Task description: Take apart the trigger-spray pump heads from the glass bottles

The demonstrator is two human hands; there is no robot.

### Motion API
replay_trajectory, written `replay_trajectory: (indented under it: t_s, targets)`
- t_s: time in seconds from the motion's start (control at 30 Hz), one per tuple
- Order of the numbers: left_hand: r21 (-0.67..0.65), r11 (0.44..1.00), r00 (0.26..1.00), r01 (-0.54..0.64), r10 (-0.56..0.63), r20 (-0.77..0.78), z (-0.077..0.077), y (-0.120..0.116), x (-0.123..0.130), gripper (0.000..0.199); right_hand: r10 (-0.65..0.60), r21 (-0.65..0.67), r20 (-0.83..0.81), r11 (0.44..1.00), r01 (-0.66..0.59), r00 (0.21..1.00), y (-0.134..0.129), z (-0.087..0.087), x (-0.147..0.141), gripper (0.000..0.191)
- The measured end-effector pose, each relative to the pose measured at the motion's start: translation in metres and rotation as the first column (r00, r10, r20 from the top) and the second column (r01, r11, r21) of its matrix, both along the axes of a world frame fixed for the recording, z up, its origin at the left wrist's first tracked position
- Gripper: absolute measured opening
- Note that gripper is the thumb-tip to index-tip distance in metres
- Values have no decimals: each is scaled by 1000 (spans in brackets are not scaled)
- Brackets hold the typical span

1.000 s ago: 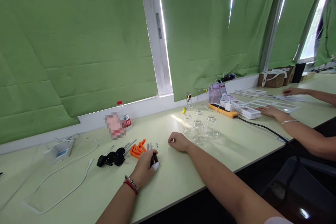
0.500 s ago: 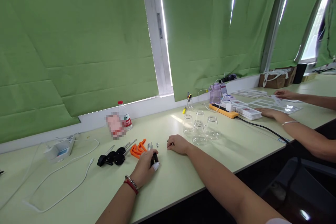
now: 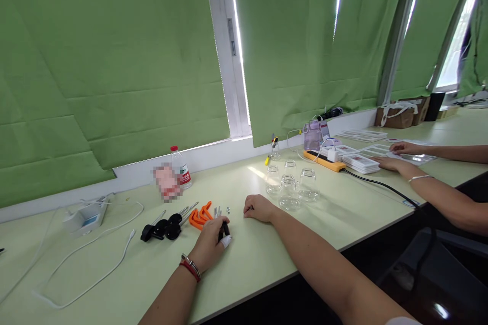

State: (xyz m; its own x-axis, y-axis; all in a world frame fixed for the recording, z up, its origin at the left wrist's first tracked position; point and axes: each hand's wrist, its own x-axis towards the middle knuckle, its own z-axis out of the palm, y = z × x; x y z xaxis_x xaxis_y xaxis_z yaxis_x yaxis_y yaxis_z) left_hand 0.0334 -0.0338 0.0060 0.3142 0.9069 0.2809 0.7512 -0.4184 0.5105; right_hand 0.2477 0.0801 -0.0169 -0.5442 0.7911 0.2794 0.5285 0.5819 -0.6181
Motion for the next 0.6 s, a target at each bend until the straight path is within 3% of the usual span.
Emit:
replay_trajectory:
  t_s: [0.47, 0.6]
  targets:
    - [1, 1000, 1000, -5, 5, 11, -1, 0, -1, 36, -23, 22, -5, 999, 23, 1000, -1, 3, -2, 5]
    - [47, 999, 999, -12, 14, -37, -5, 4, -1, 42, 27, -38, -190, 999, -35, 981, -8, 8, -7, 4]
